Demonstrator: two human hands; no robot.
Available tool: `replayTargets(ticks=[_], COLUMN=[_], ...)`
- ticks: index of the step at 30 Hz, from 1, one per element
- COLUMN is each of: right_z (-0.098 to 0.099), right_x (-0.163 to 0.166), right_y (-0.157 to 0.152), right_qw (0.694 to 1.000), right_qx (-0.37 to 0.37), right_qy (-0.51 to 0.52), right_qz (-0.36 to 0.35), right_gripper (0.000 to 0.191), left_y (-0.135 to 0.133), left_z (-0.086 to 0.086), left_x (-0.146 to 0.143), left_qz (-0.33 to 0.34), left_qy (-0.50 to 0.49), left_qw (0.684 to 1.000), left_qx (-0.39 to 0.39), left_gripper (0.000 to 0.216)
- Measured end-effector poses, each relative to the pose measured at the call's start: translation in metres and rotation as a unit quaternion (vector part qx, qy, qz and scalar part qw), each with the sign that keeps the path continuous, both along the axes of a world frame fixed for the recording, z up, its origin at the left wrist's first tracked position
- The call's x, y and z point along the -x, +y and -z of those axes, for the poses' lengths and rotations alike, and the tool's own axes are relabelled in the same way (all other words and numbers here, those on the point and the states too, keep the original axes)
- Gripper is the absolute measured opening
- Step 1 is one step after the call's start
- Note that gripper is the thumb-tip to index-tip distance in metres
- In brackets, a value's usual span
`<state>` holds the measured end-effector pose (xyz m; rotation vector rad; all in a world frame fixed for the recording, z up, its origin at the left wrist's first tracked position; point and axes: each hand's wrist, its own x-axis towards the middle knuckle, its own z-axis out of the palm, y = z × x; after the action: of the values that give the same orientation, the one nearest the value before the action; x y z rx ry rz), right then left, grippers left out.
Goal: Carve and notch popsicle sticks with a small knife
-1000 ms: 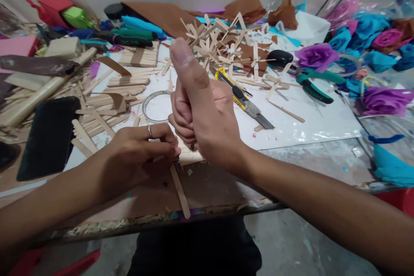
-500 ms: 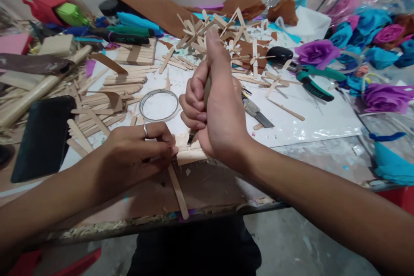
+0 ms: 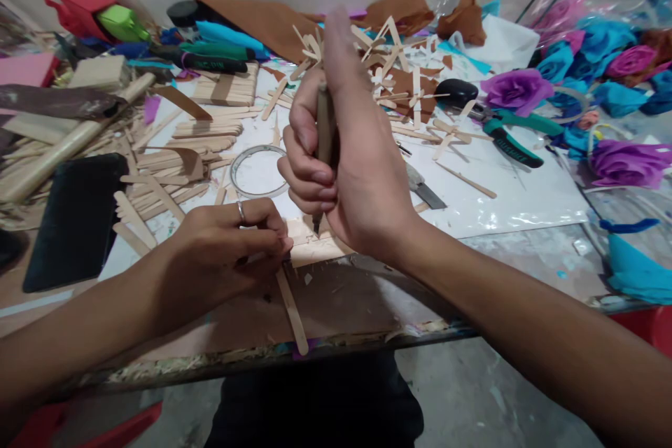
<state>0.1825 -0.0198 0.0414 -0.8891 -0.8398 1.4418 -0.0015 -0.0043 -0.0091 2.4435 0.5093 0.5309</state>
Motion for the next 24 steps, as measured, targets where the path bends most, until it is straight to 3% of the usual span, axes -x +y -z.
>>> replayTargets(ticks=[2,7,11,24], right_z=[0.003,0.017,0.024,0.024], right_x=[0.0,0.005,0.007,0.011], right_y=[0.001,0.0,0.003,0.004], right_qw=[1.0,0.998,0.996,0.995], right_qx=[0.014,-0.046,-0.049,-0.042], right_qy=[-0.007,-0.006,-0.012,-0.013], right_qz=[-0.004,0.043,0.068,0.093], right_gripper=[0.064,0.067,0.068,0.07], left_y=[0.0,0.0,0.001,-0.001], left_z=[0.0,0.001,0.001,-0.003], left_x=[-0.001,-0.001,0.0,0.0], left_qz=[-0.003,-0.005,0.007,0.002], left_qy=[0.005,0.01,0.01,0.02], left_qw=[1.0,1.0,1.0,1.0], left_qx=[0.011,0.025,0.013,0.018], left_gripper=[0.023,0.023,0.019,0.02])
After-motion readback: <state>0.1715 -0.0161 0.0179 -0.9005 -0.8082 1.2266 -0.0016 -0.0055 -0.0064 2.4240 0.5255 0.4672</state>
